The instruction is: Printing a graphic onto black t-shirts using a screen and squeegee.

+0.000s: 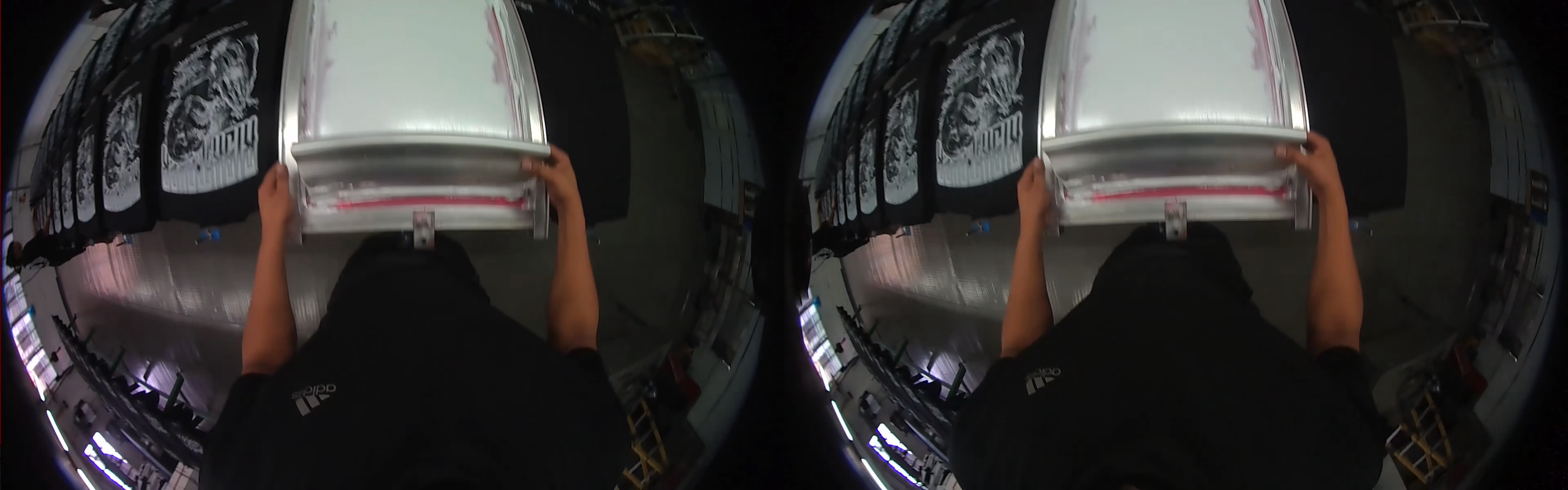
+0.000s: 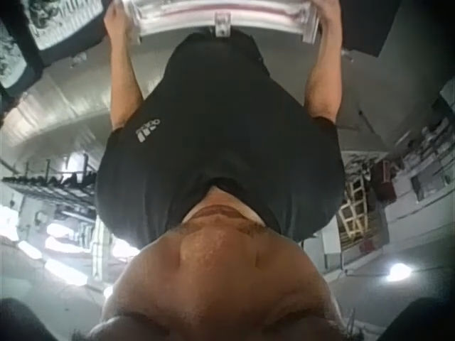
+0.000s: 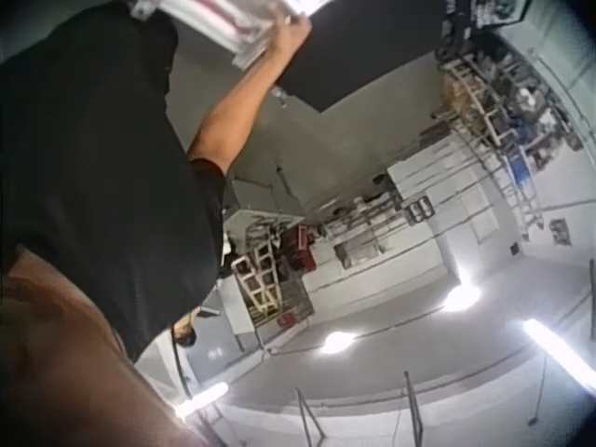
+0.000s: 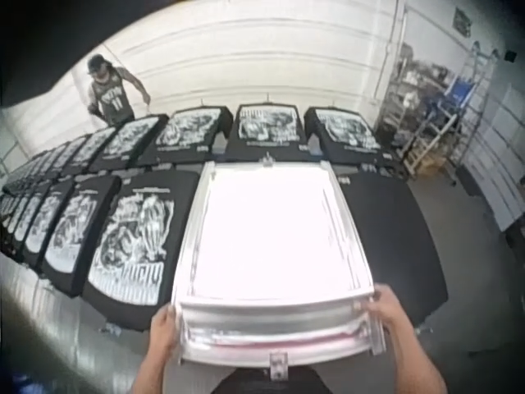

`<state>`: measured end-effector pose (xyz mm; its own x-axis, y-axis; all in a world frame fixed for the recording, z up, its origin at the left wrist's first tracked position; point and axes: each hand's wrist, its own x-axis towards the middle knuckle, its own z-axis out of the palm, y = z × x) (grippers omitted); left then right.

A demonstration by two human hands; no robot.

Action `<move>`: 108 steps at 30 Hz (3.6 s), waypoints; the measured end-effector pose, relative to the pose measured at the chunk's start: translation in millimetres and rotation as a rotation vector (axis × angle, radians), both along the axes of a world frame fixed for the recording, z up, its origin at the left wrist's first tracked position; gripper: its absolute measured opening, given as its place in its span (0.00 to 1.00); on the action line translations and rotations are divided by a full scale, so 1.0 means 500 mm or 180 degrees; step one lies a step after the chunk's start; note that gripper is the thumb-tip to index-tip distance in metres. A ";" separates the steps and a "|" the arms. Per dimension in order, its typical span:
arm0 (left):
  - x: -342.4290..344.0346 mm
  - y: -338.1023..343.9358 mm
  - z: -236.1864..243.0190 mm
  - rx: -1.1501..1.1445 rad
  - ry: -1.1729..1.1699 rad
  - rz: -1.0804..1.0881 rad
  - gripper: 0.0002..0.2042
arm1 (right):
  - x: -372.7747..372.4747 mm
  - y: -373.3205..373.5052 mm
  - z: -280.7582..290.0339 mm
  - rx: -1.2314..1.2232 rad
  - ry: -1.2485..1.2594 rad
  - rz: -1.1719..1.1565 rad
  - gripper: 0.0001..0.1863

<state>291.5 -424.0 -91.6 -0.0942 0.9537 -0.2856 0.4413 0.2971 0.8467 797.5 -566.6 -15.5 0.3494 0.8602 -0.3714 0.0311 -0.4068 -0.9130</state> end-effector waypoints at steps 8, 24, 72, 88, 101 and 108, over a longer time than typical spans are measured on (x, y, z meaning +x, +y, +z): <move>0.000 0.029 -0.013 0.0091 -0.0407 -0.0004 0.25 | -0.018 -0.005 -0.049 0.0177 0.0383 -0.0009 0.23; 0.047 -0.014 0.243 0.1719 0.0953 -0.2687 0.28 | -0.106 -0.047 0.075 -0.0177 -0.3343 0.1991 0.14; 0.406 0.594 0.219 0.2602 0.2151 -0.3309 0.15 | 0.031 0.348 0.030 -0.0407 -0.3677 0.2149 0.12; 0.851 0.472 0.165 0.4147 0.1443 -0.5003 0.14 | -0.221 0.005 0.065 -0.1284 -0.1841 0.0331 0.28; 0.373 0.670 0.198 0.2308 0.2466 -0.2631 0.15 | 0.048 0.511 0.085 0.0273 -0.4035 0.1578 0.09; 0.393 0.678 0.053 0.2511 0.2831 -0.1964 0.16 | 0.133 0.695 -0.092 0.1225 -0.4825 0.1587 0.10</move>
